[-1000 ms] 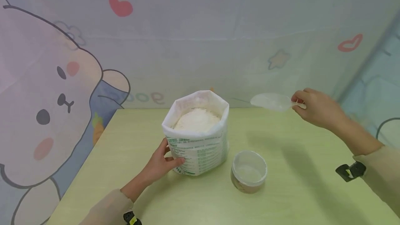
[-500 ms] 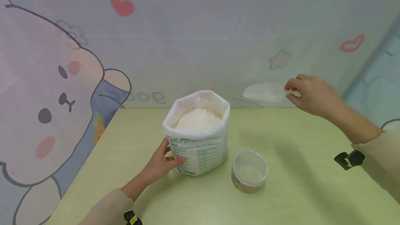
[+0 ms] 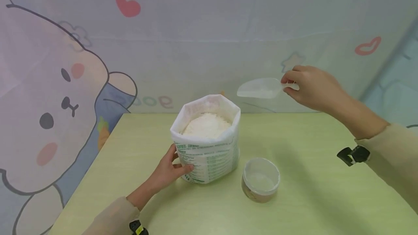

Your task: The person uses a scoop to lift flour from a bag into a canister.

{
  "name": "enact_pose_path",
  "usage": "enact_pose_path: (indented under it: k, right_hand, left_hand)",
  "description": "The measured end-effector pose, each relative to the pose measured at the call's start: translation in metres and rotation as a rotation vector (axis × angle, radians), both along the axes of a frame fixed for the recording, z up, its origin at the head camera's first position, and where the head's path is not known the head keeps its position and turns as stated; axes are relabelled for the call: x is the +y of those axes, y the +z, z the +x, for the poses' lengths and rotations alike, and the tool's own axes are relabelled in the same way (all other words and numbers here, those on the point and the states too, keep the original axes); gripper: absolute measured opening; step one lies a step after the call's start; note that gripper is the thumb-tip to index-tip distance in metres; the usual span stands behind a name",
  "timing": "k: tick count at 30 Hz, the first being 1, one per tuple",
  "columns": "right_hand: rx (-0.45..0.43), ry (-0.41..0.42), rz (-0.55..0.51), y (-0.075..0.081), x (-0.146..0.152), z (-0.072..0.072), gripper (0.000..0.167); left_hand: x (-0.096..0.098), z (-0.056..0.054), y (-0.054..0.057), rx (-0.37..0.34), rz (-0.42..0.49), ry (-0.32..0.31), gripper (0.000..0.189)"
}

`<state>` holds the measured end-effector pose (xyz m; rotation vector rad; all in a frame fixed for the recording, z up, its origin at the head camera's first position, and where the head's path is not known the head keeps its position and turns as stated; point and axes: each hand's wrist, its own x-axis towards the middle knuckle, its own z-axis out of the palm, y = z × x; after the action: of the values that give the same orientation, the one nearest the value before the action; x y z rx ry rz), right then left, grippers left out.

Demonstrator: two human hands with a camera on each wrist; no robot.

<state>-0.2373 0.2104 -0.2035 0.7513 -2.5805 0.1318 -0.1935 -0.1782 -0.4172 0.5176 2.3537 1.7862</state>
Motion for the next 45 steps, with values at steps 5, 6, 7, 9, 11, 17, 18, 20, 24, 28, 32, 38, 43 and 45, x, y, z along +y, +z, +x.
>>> enact_pose_path:
  k: [5,6,7,9,11,17,18,20,24,28,32,38,43,45]
  right_hand:
    - [0.010,0.031,0.013,0.003,-0.015,-0.001,0.015]
    - [0.009,0.039,0.015,0.004,-0.018,-0.001,0.015]
    - [0.005,0.046,0.020,0.005,-0.021,-0.001,0.015]
    - [0.004,0.064,0.030,0.007,-0.028,-0.001,0.015]
    - [0.004,0.084,0.049,0.009,-0.034,0.000,0.015]
    - [-0.011,0.112,0.093,0.017,-0.050,0.003,0.015]
    - [-0.013,0.116,0.102,0.018,-0.053,0.003,0.015]
    - [-0.016,0.119,0.125,0.020,-0.057,0.004,0.015]
    - [-0.029,0.140,0.169,0.023,-0.065,0.007,0.016]
    - [-0.046,0.149,0.223,0.024,-0.074,0.009,0.015]
    - [-0.053,0.158,0.278,0.024,-0.082,0.009,0.014]
    - [-0.078,0.154,0.349,0.026,-0.093,0.010,0.015]
    - [-0.080,0.159,0.367,0.024,-0.101,0.011,0.015]
    - [-0.077,0.162,0.370,0.023,-0.104,0.011,0.015]
  left_hand:
    - [0.000,0.000,0.001,0.001,0.009,-0.007,0.071]
    - [0.000,0.000,0.001,0.003,0.007,-0.009,0.071]
    - [0.000,0.000,0.001,0.002,0.007,-0.009,0.071]
    - [0.000,0.001,0.001,0.001,0.002,-0.009,0.071]
    - [0.000,0.001,0.001,0.000,-0.005,-0.007,0.072]
    - [0.001,0.002,0.002,-0.015,0.008,-0.006,0.071]
    - [0.001,0.002,0.002,-0.016,0.013,-0.006,0.070]
    - [0.001,0.002,0.003,-0.013,0.017,-0.008,0.070]
    - [0.001,0.003,0.002,0.000,0.021,-0.015,0.071]
    - [0.000,0.003,0.001,-0.002,0.024,-0.014,0.071]
    - [0.000,0.002,0.000,-0.005,0.020,-0.002,0.070]
    - [0.002,0.005,0.005,0.001,0.016,-0.013,0.069]
    - [0.002,0.005,0.004,-0.003,0.024,-0.017,0.069]
    - [0.002,0.004,0.001,-0.006,0.030,-0.016,0.070]
